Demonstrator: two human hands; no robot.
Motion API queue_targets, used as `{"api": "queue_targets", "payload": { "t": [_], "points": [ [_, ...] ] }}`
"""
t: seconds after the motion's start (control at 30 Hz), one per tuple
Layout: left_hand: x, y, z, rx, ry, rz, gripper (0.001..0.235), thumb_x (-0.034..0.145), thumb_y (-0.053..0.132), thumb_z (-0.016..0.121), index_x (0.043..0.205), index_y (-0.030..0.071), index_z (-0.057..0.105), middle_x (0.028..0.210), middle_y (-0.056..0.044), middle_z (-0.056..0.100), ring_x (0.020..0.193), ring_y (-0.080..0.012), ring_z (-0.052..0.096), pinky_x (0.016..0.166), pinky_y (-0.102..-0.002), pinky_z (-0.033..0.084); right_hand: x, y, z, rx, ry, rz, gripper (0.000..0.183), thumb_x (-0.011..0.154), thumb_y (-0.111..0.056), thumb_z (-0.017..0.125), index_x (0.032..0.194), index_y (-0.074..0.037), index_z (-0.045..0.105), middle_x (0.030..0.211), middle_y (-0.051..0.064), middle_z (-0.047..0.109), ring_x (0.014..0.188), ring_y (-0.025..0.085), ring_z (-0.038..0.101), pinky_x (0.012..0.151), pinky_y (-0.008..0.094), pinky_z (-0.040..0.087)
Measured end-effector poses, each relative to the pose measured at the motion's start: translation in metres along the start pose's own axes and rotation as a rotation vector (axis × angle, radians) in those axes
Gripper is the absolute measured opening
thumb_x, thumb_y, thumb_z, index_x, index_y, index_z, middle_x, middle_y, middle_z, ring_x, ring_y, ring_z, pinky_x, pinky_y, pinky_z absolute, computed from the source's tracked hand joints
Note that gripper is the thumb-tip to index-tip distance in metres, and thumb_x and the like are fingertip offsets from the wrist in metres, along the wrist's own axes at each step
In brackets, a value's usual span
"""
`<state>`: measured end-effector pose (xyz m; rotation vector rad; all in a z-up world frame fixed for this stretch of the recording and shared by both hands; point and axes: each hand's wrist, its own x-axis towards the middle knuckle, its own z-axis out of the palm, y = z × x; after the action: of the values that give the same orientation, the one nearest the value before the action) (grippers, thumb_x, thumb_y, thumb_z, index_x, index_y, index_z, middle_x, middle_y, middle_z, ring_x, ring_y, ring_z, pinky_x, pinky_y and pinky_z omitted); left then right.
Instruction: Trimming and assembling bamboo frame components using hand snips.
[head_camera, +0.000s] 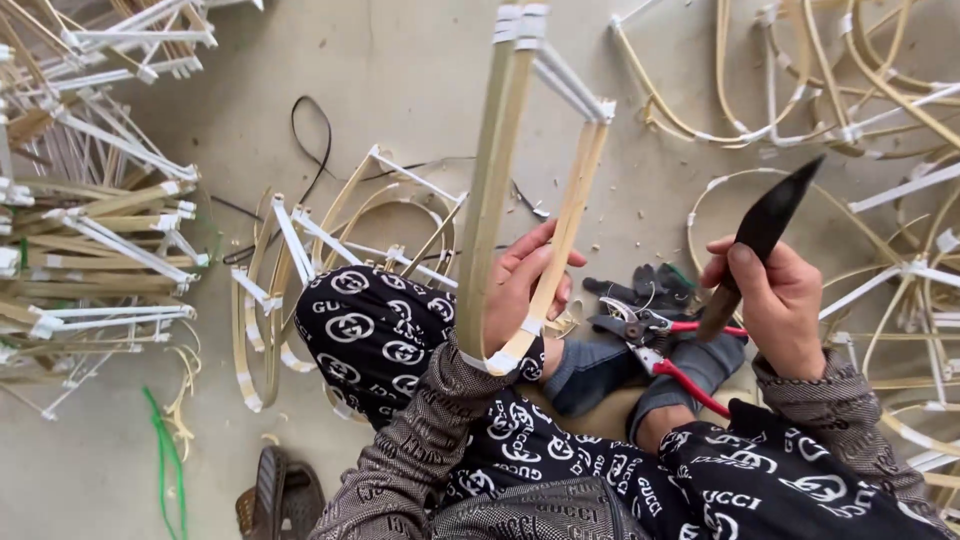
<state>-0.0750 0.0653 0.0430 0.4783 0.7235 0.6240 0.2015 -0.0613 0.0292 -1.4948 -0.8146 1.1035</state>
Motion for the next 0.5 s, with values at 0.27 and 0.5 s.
{"api": "queue_targets", "payload": {
  "t": [0.27, 0.5],
  "points": [
    [-0.005, 0.007, 0.029, -0.01, 0.14, -0.174, 0.037, 0.11, 0.004, 0.049, 0.142, -0.015, 0.047, 0.102, -0.013, 0.062, 0.075, -0.0095, 0.062, 0.061, -0.02, 0.051, -0.013, -0.008, 0.019, -0.008, -0.167, 0.039, 0.023, 0.103, -0.006, 0.059, 0.123, 0.004, 0.061, 0.104, 0.009, 0.071, 0.09, 0.013, 0.069, 0.08, 0.025, 0.057],
    [-0.016, -0.037, 0.013, 0.323, 0.017, 0.076, 0.045, 0.108, 0.01, 0.051, 0.152, -0.001, 0.047, 0.106, -0.003, 0.065, 0.062, -0.0009, 0.051, 0.049, -0.017, 0.042, -0.013, -0.025, 0.054, -0.395, -0.194, -0.121, 0.051, 0.091, -0.013, 0.074, 0.132, -0.003, 0.045, 0.097, 0.015, 0.072, 0.082, 0.021, 0.069, 0.068, 0.032, 0.055]
  ]
}}
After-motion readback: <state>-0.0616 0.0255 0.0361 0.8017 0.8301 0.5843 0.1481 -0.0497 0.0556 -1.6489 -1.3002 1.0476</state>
